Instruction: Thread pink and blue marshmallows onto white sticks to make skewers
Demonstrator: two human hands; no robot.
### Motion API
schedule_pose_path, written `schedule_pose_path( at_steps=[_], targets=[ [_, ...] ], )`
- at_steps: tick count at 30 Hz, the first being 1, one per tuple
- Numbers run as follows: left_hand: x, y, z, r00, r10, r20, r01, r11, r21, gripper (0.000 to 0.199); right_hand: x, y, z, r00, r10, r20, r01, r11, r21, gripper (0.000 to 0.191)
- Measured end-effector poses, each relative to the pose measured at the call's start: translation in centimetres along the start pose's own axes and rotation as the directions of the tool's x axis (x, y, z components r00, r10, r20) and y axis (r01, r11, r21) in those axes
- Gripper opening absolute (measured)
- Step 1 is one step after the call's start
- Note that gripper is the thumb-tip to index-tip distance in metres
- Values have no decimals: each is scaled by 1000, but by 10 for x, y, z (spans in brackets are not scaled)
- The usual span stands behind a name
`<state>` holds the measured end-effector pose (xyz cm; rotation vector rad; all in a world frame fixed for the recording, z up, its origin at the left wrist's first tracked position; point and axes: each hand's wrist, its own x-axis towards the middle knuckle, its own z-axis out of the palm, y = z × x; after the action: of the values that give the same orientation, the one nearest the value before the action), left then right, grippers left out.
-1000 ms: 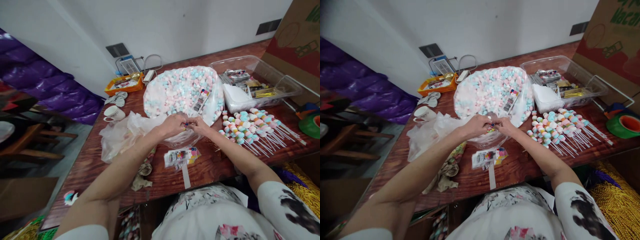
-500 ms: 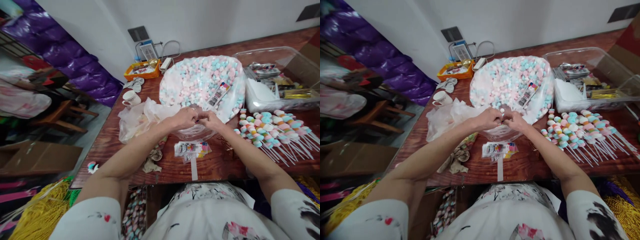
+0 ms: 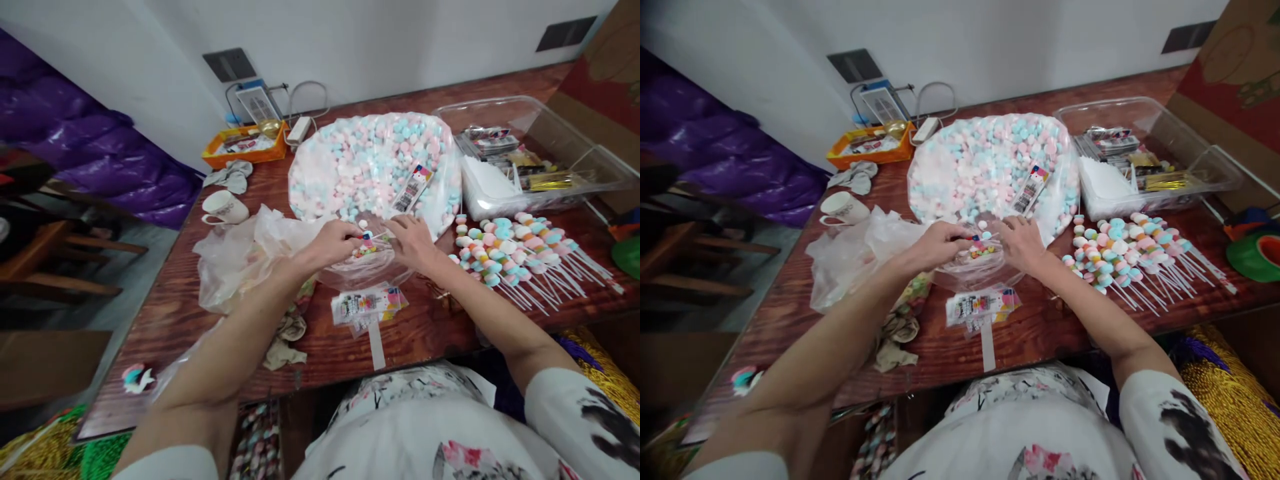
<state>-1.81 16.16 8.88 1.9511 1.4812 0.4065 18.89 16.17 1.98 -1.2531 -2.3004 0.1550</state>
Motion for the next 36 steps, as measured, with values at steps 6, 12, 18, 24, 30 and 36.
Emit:
schedule_pose_path(
  at_steps=[6, 12, 18, 24, 30, 36],
  targets=[
    [-50, 4, 43, 958, -282, 59, 225, 606, -763, 38, -52, -33, -6, 894, 305, -328, 44, 669, 742, 47],
    [-88, 19, 106, 964, -264, -11, 113, 449, -886, 40, -81, -59, -3, 940, 318, -120, -52, 482, 875, 8],
    [-108, 11, 111, 981, -110, 163, 195, 467, -862, 40, -87, -65, -7, 975, 77, -209, 83, 745, 662, 17],
    [-112, -7, 104, 922, -39, 384, 370, 377, -849, 37, -90, -60, -5, 955, -82, -286, 208, 871, 444, 14],
    [-121, -16, 113, 888, 24, 458, 428, 318, -846, 33, -105, -44, -12, 820, -553, -149, 553, 832, -46, 32],
    [-124, -30, 109, 726, 240, 645, 478, 498, -724, 35, -114, -47, -9, 731, -682, -6, 681, 730, 55, 17]
  ],
)
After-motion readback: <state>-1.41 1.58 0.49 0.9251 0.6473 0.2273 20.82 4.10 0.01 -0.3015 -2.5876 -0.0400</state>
